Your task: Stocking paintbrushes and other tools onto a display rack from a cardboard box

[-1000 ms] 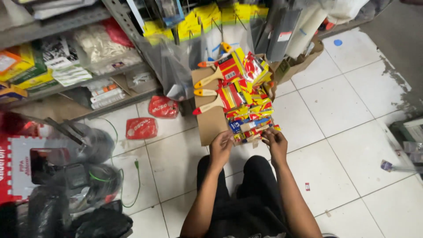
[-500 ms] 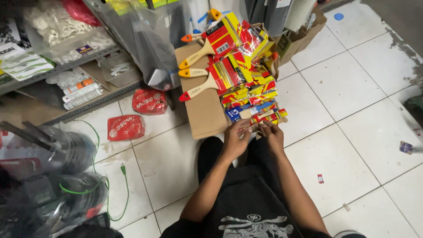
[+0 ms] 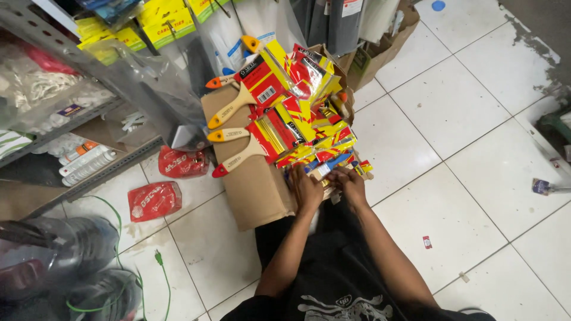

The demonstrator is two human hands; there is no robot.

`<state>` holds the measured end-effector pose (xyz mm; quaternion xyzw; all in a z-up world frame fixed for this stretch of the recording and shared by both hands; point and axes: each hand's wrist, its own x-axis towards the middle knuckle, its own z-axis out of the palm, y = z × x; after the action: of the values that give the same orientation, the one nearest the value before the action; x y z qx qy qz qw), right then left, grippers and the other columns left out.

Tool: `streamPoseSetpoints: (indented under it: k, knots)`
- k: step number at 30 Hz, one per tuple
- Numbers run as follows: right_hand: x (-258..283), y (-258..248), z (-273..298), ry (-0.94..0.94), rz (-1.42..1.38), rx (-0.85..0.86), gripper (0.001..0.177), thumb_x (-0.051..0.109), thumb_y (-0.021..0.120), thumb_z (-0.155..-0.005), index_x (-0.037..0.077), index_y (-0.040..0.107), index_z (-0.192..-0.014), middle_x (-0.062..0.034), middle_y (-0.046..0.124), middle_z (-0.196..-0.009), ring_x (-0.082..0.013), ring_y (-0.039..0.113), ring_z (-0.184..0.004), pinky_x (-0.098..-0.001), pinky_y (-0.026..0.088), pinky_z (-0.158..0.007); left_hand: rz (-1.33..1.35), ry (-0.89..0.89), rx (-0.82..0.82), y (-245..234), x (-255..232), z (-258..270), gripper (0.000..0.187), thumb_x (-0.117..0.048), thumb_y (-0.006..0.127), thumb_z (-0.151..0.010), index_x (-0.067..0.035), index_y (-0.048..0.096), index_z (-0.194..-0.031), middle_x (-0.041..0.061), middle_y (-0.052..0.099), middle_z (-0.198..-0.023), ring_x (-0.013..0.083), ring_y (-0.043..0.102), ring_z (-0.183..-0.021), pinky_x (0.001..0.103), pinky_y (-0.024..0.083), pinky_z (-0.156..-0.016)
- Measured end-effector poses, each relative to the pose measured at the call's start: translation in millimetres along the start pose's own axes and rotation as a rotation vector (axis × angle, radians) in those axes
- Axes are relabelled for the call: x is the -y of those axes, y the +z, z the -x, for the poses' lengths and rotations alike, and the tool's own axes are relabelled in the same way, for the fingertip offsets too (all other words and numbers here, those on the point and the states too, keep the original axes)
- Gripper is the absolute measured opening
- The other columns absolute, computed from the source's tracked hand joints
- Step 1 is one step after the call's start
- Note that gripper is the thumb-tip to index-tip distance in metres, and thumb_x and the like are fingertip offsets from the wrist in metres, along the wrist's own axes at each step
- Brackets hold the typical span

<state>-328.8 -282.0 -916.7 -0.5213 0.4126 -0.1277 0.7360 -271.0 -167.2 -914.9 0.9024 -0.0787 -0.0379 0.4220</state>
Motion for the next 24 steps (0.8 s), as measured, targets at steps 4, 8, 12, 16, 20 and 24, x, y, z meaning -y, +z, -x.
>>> streamPoseSetpoints:
  k: [4,8,12,16,20,24]
  knots:
    - [6.1,-5.3,-8.2,0.046,-0.03,0.038,0.04,0.007,0.054,-0.098,-0.005,0.057,-0.136,-0.0202,0.073,-0.096,-0.0262,0.076,-0.078,-0.029,0.058,-0.054,-0.087,-0.047,-0.005,13.1,10.4,-4.4,0.05,-0.01,0.064,-0.087,0.0,0.054,-0.135,0.022,0.054,-0.138,0.0406,0.04,-0.141,0.051,0.028,-0.118]
    - [19.8,-1.4,-4.8,0.014,-0.073,0.138,0.039,0.003,0.047,-0.1,-0.007,0.055,-0.137,-0.0216,0.073,-0.117,-0.0253,0.077,-0.087,-0.0252,0.059,-0.052,-0.092,-0.141,-0.032,16.0,11.6,-9.1,0.049,-0.011,0.061,-0.085,0.0,0.054,-0.133,0.021,0.052,-0.135,0.0429,0.042,-0.134,0.056,0.035,-0.11]
    - [27.5,9.1,-0.3,-0.004,-0.089,0.256,0.042,-0.002,0.05,-0.098,-0.006,0.055,-0.14,-0.0224,0.067,-0.131,-0.0281,0.074,-0.102,-0.0343,0.064,-0.077,-0.164,-0.122,0.0,18.5,10.7,-16.3,0.052,-0.01,0.058,-0.083,-0.002,0.052,-0.134,0.017,0.052,-0.13,0.0399,0.042,-0.132,0.057,0.04,-0.102]
    - [6.2,1.0,-20.4,-0.011,-0.059,0.292,0.045,-0.002,0.046,-0.099,-0.005,0.052,-0.143,-0.021,0.065,-0.134,-0.0255,0.076,-0.097,-0.028,0.065,-0.074,-0.261,-0.12,-0.007,12.7,-6.3,-15.4,0.05,-0.013,0.058,-0.082,-0.006,0.05,-0.13,0.015,0.052,-0.125,0.0374,0.042,-0.128,0.058,0.042,-0.097]
    - [5.2,-3.3,-26.0,-0.082,0.125,0.253,0.045,-0.006,0.049,-0.096,0.0,0.059,-0.139,-0.0191,0.071,-0.123,-0.0258,0.077,-0.087,-0.0285,0.063,-0.062,-0.382,-0.161,0.175,33.3,20.0,-21.3,0.068,-0.006,0.074,-0.078,-0.002,0.041,-0.137,0.025,0.042,-0.14,0.0464,0.029,-0.142,0.06,0.037,-0.103]
    - [25.0,1.2,-10.3,-0.224,0.447,0.224,0.049,-0.002,0.058,-0.092,0.014,0.067,-0.137,-0.0095,0.074,-0.123,-0.0274,0.07,-0.113,-0.0408,0.056,-0.094,-0.43,-0.153,0.185,45.2,33.6,-24.3,0.059,0.004,0.065,-0.083,0.001,0.04,-0.137,0.024,0.04,-0.137,0.045,0.032,-0.137,0.057,0.036,-0.101]
